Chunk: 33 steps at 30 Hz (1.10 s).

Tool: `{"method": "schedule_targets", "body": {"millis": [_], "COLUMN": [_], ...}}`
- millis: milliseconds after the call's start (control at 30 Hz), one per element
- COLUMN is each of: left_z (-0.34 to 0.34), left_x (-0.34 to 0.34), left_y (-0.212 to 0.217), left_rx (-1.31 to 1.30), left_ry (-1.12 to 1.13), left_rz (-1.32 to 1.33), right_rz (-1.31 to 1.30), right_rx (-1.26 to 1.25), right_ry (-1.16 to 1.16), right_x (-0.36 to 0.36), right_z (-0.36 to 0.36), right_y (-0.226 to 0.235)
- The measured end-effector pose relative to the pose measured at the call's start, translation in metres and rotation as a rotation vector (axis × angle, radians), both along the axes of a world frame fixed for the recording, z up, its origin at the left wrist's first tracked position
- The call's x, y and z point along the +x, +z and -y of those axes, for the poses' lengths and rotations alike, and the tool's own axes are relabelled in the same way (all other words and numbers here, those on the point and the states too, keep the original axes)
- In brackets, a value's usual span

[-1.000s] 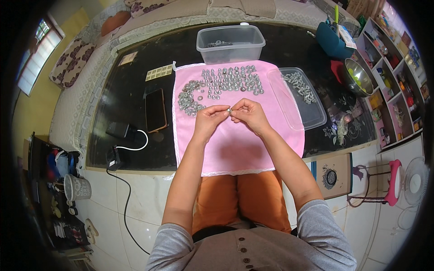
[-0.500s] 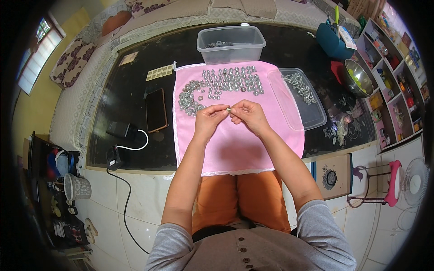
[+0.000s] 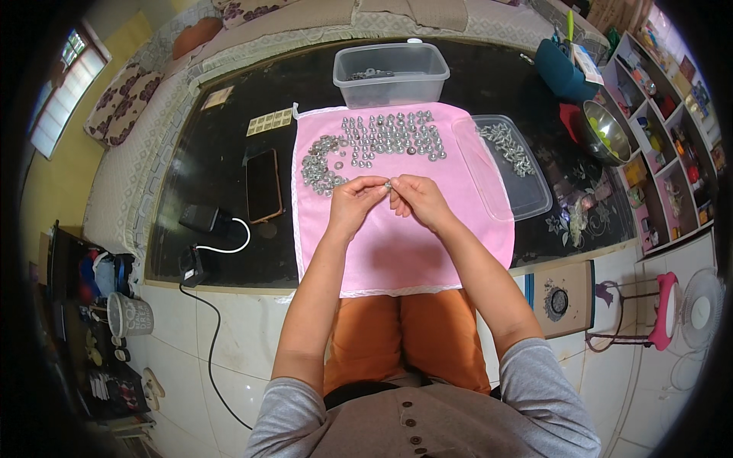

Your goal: The person picks up and connects small silver hardware components together by hand on a pink cloth workspace, placing finished assemblies into a nearby plastic tray.

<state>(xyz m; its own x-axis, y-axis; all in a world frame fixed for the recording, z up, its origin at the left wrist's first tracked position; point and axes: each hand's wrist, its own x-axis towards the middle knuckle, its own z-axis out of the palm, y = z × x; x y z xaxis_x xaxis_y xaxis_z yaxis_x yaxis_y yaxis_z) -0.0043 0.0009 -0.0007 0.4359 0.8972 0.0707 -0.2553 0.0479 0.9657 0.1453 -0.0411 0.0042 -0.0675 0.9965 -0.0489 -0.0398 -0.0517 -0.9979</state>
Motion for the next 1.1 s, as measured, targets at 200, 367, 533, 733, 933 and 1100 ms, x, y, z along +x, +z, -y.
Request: {"method": "schedule_targets", "body": {"millis": [200, 367, 533, 733, 933, 1100], "left_z": [0.0001, -0.0005, -0.0013, 0.0009, 0.002, -0.0021], "left_x": [0.0001, -0.0003, -0.0006, 0.0012, 0.0021, -0.0001], "left_y": [0.0002, 0.0001, -0.0009, 0.0031, 0.0023, -0.0016], "left_rx": [0.006, -0.004, 0.038, 0.019, 0.066, 0.052], "left_ry": [-0.008, 0.025, 0.014, 0.007, -0.011, -0.017], "left_rz": [-0.002, 0.005, 0.002, 0.085, 0.064, -0.021], "right_rz": [0.007, -0.025, 0.0, 0.024, 0.035, 0.034], "right_rx": [0.053, 0.05, 0.043, 0.053, 0.057, 0.064], "right_ry": [-0.068, -0.012, 0.006, 0.007, 0.0, -0.001], "right_x": [-0.0022, -0.0025, -0.0013, -0.0019, -0.0022, -0.0028], "right_z": [-0.0003, 0.0008, 0.001, 0.0015, 0.0015, 0.0017], "right_y": [0.0003, 0.0015, 0.0, 0.0015, 0.0017, 0.002]}}
